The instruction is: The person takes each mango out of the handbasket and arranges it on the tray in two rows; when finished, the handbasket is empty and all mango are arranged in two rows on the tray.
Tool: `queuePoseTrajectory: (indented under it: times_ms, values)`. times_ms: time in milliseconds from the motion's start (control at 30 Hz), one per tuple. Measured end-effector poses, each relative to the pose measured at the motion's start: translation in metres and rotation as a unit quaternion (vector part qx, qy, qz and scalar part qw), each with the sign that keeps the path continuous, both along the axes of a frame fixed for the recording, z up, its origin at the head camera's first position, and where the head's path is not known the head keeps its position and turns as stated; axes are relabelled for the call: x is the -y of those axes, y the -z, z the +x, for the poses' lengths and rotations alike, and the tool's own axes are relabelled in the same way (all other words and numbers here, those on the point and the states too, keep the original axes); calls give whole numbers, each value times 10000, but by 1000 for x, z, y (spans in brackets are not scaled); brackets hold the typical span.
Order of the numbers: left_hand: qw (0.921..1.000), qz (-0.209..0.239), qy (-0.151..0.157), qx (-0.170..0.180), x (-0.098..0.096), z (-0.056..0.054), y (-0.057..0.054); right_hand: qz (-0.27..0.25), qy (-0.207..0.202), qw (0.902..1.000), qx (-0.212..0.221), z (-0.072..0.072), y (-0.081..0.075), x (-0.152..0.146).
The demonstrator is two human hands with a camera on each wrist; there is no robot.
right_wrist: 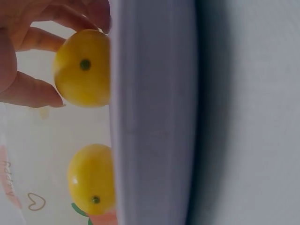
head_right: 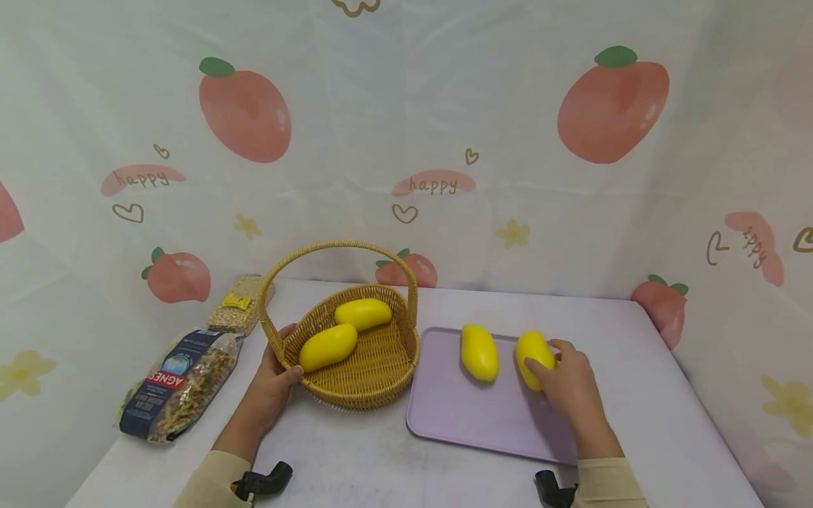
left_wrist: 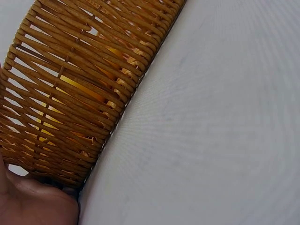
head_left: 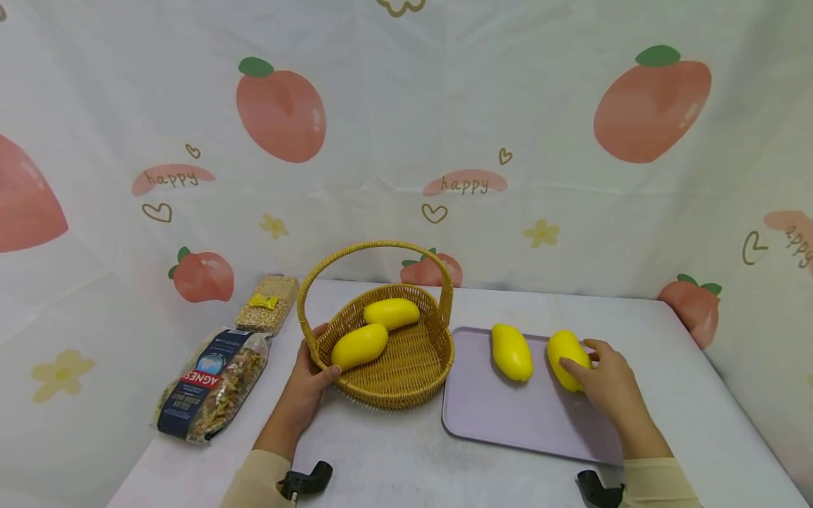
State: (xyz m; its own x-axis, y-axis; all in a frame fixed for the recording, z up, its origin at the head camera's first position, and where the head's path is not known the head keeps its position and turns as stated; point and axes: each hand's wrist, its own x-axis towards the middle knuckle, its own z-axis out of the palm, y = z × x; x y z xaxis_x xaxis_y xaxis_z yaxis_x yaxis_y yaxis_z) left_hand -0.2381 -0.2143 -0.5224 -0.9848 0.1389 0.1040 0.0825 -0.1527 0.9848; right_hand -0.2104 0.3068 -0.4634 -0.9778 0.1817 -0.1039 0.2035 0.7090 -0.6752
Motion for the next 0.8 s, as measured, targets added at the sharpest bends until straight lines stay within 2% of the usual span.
queuePoseTrajectory:
  times_ms: [267, 500, 633, 800]
  values:
    - [10000, -15, -4, 14, 1, 0, 0, -13, -63, 10000, 68, 2, -4, 0]
    - [10000, -15, -33, 22, 1, 0, 0, -69, -44, 9999, 145, 4, -16, -5]
    - [10000, -15, -36, 45, 0, 0, 0, -274, 21, 9995, -125, 8, -22, -9]
    - [10000, -19, -34, 29, 0, 0, -1, -636, 113, 9947, -795, 16, -30, -9]
